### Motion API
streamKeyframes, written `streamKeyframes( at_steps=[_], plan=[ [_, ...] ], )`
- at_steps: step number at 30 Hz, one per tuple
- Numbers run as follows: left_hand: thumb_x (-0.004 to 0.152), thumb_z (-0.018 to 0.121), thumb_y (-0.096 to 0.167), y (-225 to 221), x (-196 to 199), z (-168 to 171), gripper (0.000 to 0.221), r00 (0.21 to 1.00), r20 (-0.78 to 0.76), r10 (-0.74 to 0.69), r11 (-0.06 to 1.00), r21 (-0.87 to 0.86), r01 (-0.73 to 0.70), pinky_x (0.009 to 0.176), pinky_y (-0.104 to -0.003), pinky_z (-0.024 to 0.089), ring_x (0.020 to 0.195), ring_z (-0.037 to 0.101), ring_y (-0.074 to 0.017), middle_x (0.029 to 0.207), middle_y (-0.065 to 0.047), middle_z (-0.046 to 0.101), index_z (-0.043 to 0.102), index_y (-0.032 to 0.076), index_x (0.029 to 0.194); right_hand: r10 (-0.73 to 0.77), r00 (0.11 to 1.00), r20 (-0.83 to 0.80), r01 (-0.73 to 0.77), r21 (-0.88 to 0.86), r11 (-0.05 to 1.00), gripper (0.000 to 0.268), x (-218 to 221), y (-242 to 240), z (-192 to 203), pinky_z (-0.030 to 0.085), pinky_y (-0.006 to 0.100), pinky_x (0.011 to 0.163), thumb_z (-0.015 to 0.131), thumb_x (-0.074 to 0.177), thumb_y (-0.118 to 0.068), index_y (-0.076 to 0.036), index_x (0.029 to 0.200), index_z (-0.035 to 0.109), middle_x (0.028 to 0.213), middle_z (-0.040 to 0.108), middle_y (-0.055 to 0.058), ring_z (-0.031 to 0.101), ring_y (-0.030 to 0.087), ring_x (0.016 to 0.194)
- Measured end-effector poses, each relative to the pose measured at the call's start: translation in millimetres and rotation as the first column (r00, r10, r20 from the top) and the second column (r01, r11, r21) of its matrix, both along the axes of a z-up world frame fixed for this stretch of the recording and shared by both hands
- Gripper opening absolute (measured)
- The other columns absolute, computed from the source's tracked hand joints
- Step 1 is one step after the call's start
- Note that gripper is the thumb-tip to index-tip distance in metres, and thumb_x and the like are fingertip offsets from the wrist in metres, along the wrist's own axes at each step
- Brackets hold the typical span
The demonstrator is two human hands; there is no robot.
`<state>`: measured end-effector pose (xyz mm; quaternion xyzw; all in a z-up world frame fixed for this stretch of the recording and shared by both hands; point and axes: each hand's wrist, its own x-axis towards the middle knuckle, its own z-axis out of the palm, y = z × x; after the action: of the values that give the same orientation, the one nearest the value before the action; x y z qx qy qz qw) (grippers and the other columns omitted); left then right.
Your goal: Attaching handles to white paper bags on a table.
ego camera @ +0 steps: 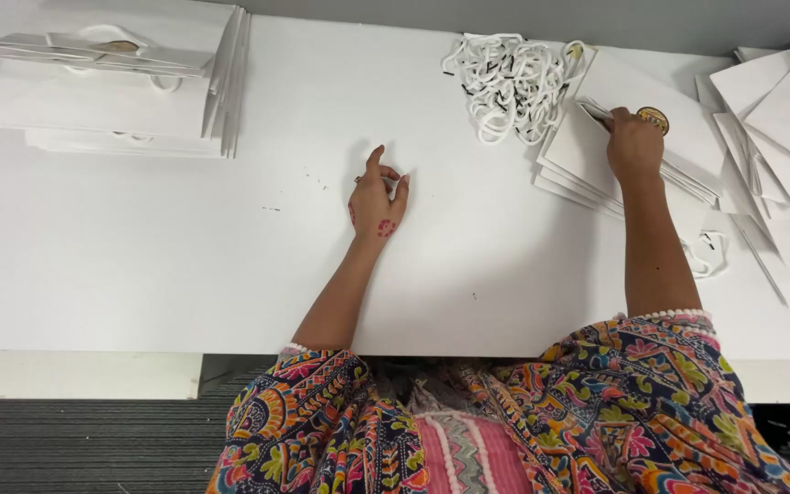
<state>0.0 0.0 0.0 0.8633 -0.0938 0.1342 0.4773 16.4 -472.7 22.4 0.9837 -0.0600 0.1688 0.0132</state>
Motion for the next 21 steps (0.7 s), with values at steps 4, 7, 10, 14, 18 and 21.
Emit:
streamKeyframes(
  at_steps=[4, 7, 10, 14, 18, 21],
  plan=[
    [0.092, 0.073, 0.023, 0, 2, -7, 0.064, 1.000, 0.017, 0.003, 1.000, -0.003, -0.003, 0.075, -0.032, 0.054, 0.072, 0.063, -0.0131, 0.091, 0.001, 0.071, 0.045, 0.002, 0.146, 0.039, 0.997, 0.071, -0.033, -0.093, 0.995, 0.028, -6, 16, -2, 0.054, 0.045, 0.072, 0.070, 0.080, 0.004, -0.001, 0.107, 0.072, 0.095, 0.071, 0.019, 0.069, 0.036, 0.085],
    [0.092, 0.073, 0.023, 0, 3, -7, 0.064, 1.000, 0.015, -0.002, 1.000, -0.008, 0.003, 0.080, -0.032, 0.054, 0.069, 0.063, -0.0129, 0.089, 0.001, 0.072, 0.046, 0.003, 0.146, -0.014, 0.989, 0.144, 0.020, -0.046, 0.999, 0.031, -27, 44, -6, 0.052, 0.045, 0.079, 0.065, 0.082, 0.011, -0.003, 0.108, 0.074, 0.099, 0.071, 0.018, 0.066, 0.037, 0.094],
    [0.091, 0.073, 0.022, -1, 3, -10, 0.063, 1.000, 0.027, -0.009, 1.000, -0.011, 0.009, 0.083, -0.032, 0.054, 0.067, 0.062, -0.0128, 0.088, 0.002, 0.072, 0.046, 0.003, 0.145, -0.029, 0.857, 0.515, 0.076, -0.070, 0.995, 0.042, -65, 106, -8, 0.048, 0.042, 0.088, 0.068, 0.081, 0.011, -0.010, 0.116, 0.077, 0.106, 0.071, 0.009, 0.060, 0.030, 0.101],
    [0.094, 0.072, 0.023, 1, 5, -2, 0.053, 0.999, 0.035, 0.009, 0.997, -0.081, -0.006, 0.079, -0.031, 0.053, 0.067, 0.061, -0.0114, 0.087, 0.002, 0.071, 0.052, 0.005, 0.141, 0.105, 0.813, 0.573, -0.017, -0.157, 0.987, 0.038, -111, 206, -10, 0.043, 0.038, 0.077, 0.067, 0.082, 0.007, -0.010, 0.113, 0.079, 0.107, 0.073, 0.005, 0.061, 0.025, 0.100],
    [0.098, 0.068, 0.027, 10, 12, 1, 0.033, 0.994, -0.085, -0.075, 0.945, -0.324, 0.044, 0.065, -0.028, 0.051, 0.074, 0.060, -0.0085, 0.091, 0.001, 0.071, 0.067, 0.008, 0.126, 0.344, 0.823, 0.453, -0.330, -0.113, 0.937, 0.025, -144, 292, -12, 0.050, 0.033, 0.075, 0.069, 0.087, 0.003, -0.008, 0.107, 0.079, 0.104, 0.075, 0.004, 0.065, 0.019, 0.093],
    [0.100, 0.067, 0.028, 20, 14, 7, 0.027, 0.961, -0.172, -0.217, 0.857, -0.504, 0.103, 0.061, -0.029, 0.043, 0.071, 0.052, -0.0107, 0.096, -0.001, 0.074, 0.074, 0.006, 0.112, 0.461, 0.778, 0.427, -0.485, -0.060, 0.873, 0.014, -144, 326, -16, 0.050, 0.029, 0.070, 0.076, 0.091, -0.003, -0.007, 0.104, 0.080, 0.104, 0.076, 0.003, 0.063, 0.016, 0.086]
  ],
)
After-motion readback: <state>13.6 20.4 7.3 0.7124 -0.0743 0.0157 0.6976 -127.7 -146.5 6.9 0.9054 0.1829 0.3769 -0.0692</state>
